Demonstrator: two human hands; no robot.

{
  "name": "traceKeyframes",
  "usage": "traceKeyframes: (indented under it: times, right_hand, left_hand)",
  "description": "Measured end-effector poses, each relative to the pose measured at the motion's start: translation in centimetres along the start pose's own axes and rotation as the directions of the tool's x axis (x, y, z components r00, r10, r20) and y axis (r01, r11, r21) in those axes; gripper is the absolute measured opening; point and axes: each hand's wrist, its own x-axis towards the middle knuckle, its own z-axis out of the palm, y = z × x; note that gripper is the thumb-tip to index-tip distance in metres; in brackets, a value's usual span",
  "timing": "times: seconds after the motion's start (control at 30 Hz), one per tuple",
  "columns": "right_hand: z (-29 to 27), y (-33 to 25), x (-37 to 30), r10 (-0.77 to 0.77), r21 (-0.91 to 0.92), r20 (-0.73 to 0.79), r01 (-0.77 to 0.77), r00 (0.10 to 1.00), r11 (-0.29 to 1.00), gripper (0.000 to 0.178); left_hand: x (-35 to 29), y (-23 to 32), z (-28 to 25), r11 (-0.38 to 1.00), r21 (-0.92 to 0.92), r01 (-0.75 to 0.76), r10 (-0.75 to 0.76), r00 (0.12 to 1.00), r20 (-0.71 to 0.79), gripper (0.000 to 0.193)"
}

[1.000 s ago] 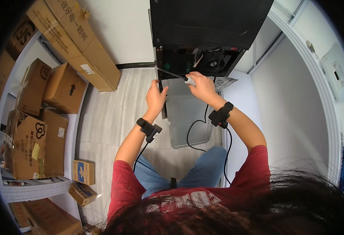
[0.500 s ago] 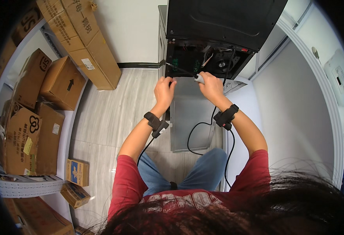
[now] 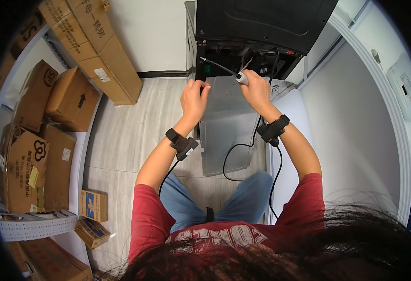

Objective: The person uses a screwdriver to remove screws from a metal panel on a black electronic device. They remove the panel, place it on the floor, and then reattach it, securing it with screws.

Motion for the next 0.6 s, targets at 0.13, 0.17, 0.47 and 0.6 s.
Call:
traceKeyframes:
  times: [0.13, 0.17, 0.47, 0.6]
  right_hand:
    - [-0.4, -0.1, 0.6, -0.006, 0.012, -0.026, 0.006, 1.0, 1.0, 0.015]
    - [-0.5, 0.1, 0.8, -0.016, 0.022, -0.05, 0.017, 0.999, 1.0, 0.014]
    - [-1.4, -1.2, 2.5, -0.039, 0.107, -0.149, 0.056, 0.988, 0.993, 0.017]
    - [-2.0, -1.3, 2.2, 0.015, 0.115, -0.145, 0.001, 0.989, 0.993, 0.019]
  left_hand:
    - [0.3, -0.4, -0.8, 0.997, 0.038, -0.067, 0.067, 0.998, 0.001, 0.023]
    - [0.4, -0.4, -0.9, 0.995, 0.053, -0.083, 0.083, 0.997, 0.002, 0.027]
    - [2.0, 0.7, -2.5, 0.996, 0.09, -0.009, 0.009, 1.0, 0.004, 0.042]
    - [2.1, 1.5, -2.9, 0.987, 0.16, -0.023, 0.028, 0.999, -0.031, 0.051]
